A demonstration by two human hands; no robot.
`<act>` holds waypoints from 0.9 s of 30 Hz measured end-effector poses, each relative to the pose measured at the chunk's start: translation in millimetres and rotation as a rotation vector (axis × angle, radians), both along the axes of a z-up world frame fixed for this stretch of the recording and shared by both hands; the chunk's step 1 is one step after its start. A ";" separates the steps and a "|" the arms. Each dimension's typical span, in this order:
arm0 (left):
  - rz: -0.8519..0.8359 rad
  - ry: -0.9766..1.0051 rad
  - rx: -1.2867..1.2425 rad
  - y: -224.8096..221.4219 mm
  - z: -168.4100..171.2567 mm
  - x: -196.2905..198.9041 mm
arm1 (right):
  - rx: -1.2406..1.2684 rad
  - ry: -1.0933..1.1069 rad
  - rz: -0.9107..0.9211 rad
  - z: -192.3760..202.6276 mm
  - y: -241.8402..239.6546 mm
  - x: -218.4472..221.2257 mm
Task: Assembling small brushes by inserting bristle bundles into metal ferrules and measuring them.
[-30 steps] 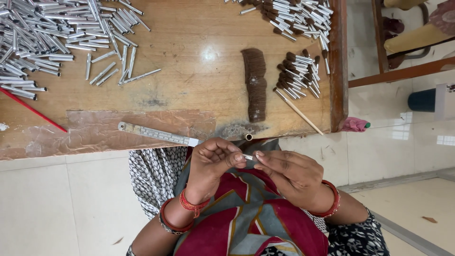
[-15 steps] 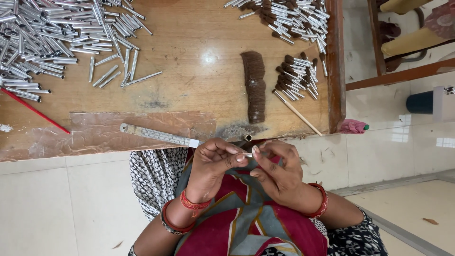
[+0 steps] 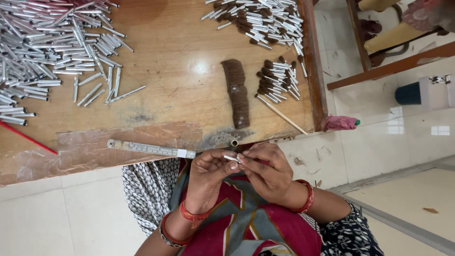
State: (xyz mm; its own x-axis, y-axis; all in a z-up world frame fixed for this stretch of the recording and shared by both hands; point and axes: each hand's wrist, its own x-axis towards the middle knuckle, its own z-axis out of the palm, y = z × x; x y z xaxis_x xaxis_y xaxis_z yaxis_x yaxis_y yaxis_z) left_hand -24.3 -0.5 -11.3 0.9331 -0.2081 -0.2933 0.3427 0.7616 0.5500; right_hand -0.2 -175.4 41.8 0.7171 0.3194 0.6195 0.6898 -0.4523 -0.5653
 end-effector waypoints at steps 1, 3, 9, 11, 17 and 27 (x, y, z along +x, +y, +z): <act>-0.008 -0.002 -0.002 -0.3 2.0 1.3 | -0.002 -0.002 -0.008 -0.1 -2.6 0.9; 0.019 -0.043 0.013 1.1 6.1 5.1 | 0.018 0.058 -0.014 -1.1 -5.8 5.0; 0.125 -0.024 0.083 16.2 17.6 23.6 | -0.393 0.014 -0.367 1.5 -49.2 45.7; 0.143 -0.019 0.077 18.5 17.5 28.4 | -0.434 0.008 -0.375 -3.9 -59.1 52.2; 0.187 0.001 0.037 22.3 15.8 36.8 | -0.216 0.045 -0.210 -1.6 -47.5 27.3; 0.156 0.000 0.080 20.8 13.3 33.2 | -0.046 0.300 0.025 1.4 -27.8 4.6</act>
State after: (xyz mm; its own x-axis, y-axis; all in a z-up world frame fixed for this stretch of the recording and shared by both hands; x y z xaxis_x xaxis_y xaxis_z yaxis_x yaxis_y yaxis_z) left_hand 8.9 20.4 1.9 0.9521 -0.0367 -0.3036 0.2242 0.7591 0.6112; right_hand 4.4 -203.2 43.2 0.8576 0.3618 0.3657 0.5062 -0.4671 -0.7250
